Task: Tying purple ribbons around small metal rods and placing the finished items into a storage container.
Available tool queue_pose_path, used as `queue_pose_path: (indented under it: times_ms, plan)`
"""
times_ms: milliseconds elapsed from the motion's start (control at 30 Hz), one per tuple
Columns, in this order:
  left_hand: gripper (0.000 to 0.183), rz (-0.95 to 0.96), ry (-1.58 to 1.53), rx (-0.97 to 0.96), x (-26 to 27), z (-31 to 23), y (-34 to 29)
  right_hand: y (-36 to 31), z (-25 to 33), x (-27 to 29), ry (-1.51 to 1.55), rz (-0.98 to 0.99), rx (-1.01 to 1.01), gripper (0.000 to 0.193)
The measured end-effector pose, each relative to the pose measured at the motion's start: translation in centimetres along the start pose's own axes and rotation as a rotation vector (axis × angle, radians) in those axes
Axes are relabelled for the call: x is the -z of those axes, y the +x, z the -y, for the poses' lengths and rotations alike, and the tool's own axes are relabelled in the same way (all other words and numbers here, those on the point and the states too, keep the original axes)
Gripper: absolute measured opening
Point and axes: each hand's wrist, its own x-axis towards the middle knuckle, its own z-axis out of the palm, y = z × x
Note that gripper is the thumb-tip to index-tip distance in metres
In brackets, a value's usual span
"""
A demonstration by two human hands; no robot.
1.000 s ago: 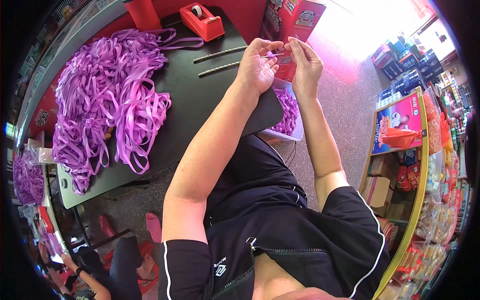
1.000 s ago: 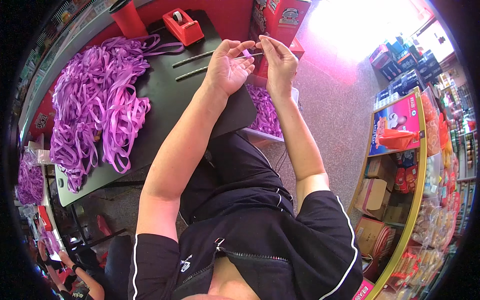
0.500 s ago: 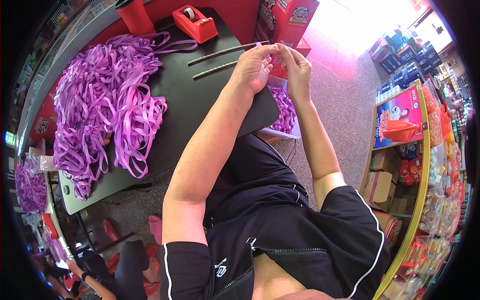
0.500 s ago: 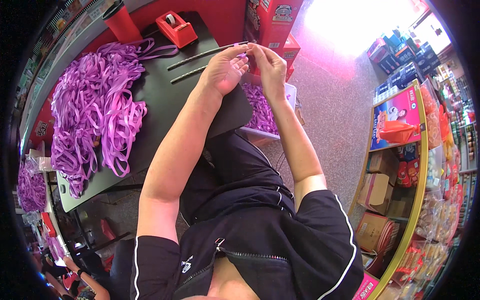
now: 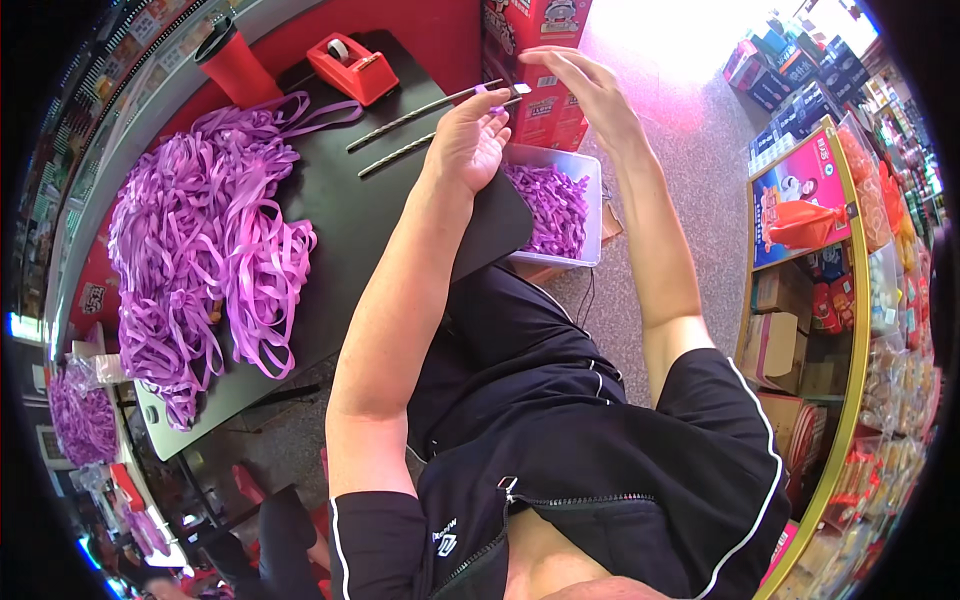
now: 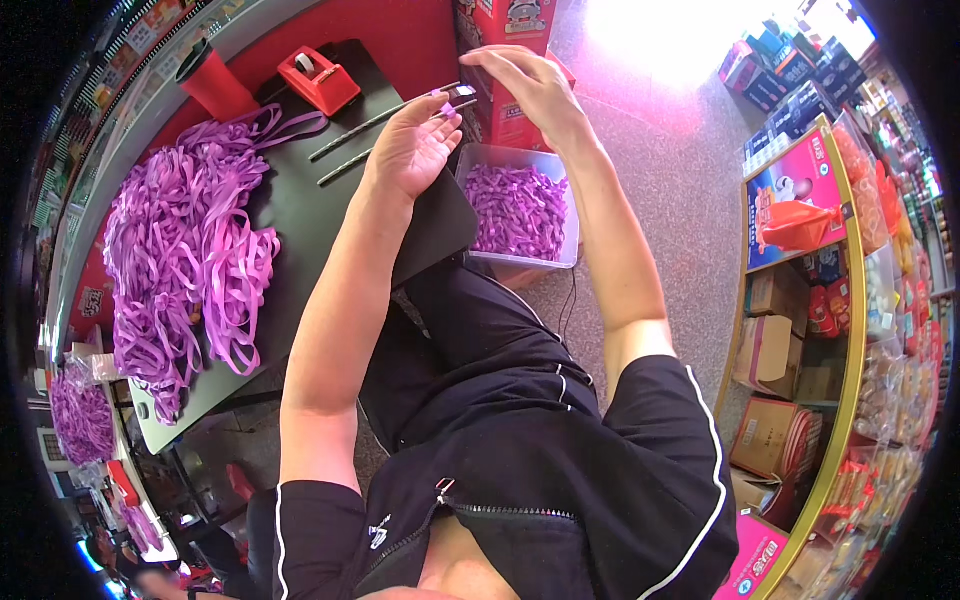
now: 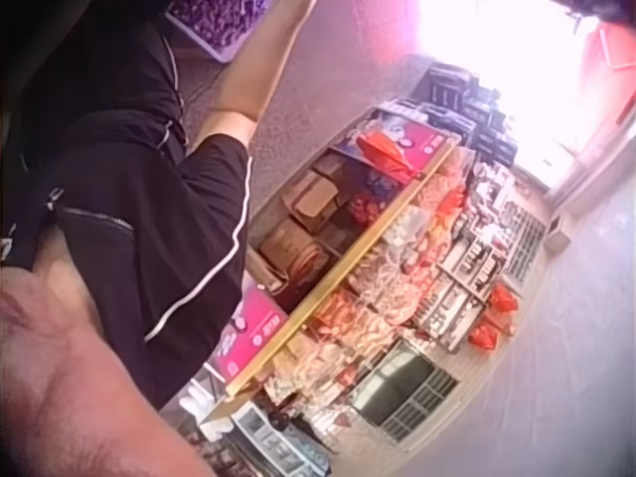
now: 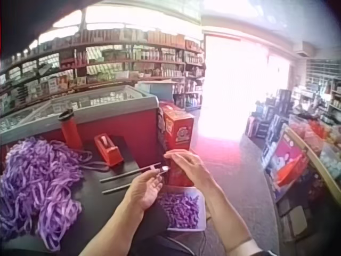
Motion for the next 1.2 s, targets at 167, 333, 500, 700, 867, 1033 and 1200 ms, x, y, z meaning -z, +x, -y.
queue_pose_path:
  times_ms: [167, 333, 500, 700, 867, 1033, 1200]
  plan:
    - [0.041, 0.021, -0.008, 0.0, 0.2, 0.1, 0.2, 2.7, -0.9, 0.3, 0.126, 0.508, -0.251, 0.037]
    - [0.043, 0.014, -0.001, 0.002, 0.0, 0.2, 0.3, 3.0, -1.1, 1.3, 0.096, 0.558, -0.283, 0.029]
    - [0.042, 0.022, 0.0, 0.009, 0.0, 0.2, 0.2, 2.7, -0.8, 1.3, 0.084, 0.586, -0.321, 0.022]
    - [0.046, 0.024, 0.025, -0.009, -0.2, -0.3, -0.1, 3.4, -1.6, 1.1, 0.048, 0.495, -0.299, 0.018]
    - [0.062, -0.024, -0.116, 0.005, -0.6, -0.7, -0.9, 3.7, -3.4, 0.9, 0.011, 0.381, -0.396, 0.018]
    - [0.068, 0.0, -0.176, -0.007, -0.6, -0.7, -1.1, 4.6, -5.1, -1.2, -0.048, 0.436, -0.422, 0.023]
    - [0.072, 0.018, -0.196, -0.011, -0.6, -0.6, -1.2, 5.3, -5.1, -2.7, -0.139, 0.541, -0.435, 0.024]
